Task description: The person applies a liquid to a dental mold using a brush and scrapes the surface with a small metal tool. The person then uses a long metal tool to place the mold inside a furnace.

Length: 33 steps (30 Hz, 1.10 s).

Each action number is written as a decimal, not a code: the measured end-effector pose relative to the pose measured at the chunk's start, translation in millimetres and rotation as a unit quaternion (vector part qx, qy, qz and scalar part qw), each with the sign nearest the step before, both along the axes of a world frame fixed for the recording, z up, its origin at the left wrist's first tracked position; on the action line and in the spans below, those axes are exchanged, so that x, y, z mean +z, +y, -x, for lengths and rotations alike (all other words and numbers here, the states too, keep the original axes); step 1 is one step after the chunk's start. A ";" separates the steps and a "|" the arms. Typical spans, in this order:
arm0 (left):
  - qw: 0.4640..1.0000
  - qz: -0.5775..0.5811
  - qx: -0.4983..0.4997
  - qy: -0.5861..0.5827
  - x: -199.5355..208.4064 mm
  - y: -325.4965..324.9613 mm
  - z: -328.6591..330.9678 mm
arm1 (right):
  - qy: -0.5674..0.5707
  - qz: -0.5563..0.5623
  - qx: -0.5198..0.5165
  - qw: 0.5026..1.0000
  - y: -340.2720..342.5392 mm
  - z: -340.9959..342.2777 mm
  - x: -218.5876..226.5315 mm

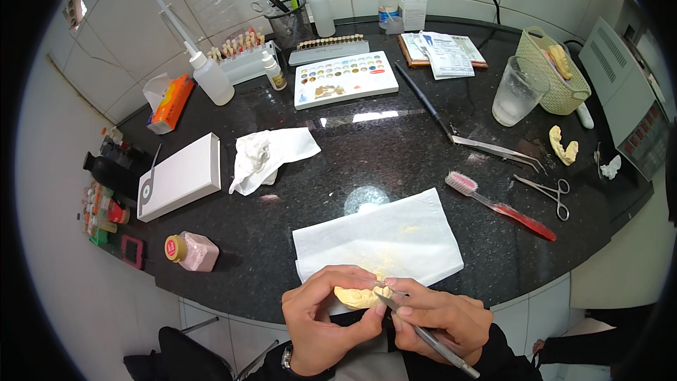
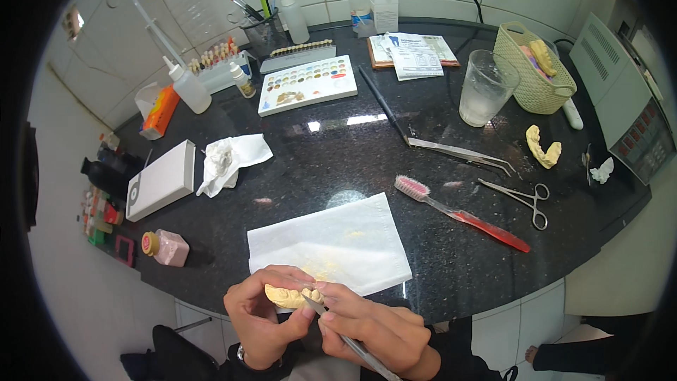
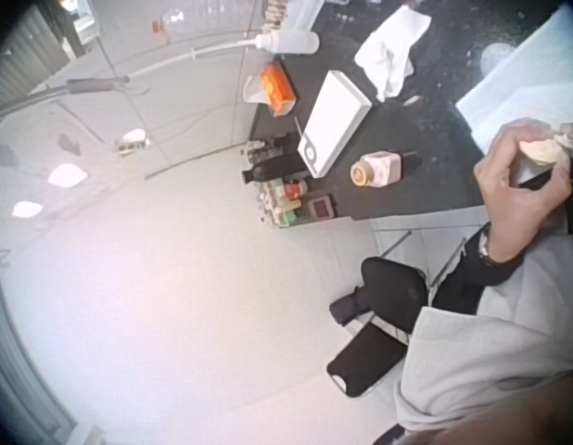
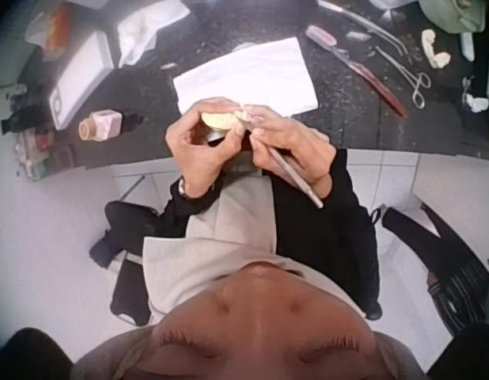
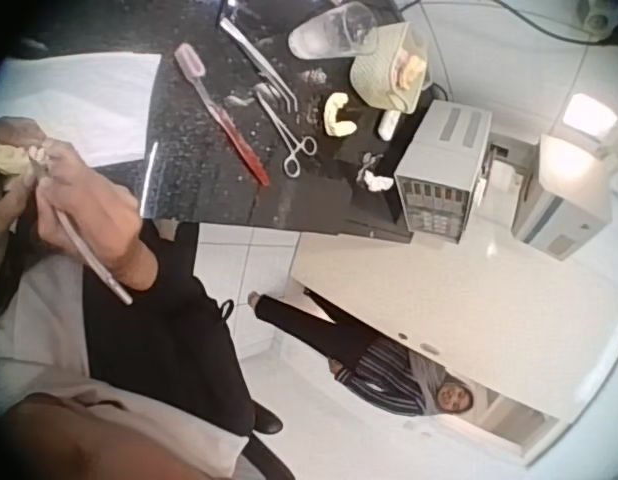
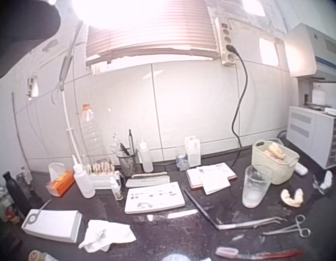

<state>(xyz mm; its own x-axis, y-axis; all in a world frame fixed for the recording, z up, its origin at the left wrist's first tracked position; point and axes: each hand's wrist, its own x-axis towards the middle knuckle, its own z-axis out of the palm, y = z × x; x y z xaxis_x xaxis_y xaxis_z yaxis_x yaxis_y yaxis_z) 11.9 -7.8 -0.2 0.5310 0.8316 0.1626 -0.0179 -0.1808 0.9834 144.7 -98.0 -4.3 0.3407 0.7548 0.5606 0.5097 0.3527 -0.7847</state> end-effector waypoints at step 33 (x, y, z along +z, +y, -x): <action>0.999 0.024 0.035 0.003 4.0 -5.4 -2.1 | -0.005 -0.026 0.003 1.000 0.5 -1.4 -8.2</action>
<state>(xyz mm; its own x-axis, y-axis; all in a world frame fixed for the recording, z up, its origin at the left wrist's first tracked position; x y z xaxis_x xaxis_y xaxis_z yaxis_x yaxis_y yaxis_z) 14.0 -13.2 3.8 0.4714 0.8739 0.1181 -0.0013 -0.1332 0.9911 146.1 -97.5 -12.5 0.3304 0.7267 0.6023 0.5158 0.3954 -0.7600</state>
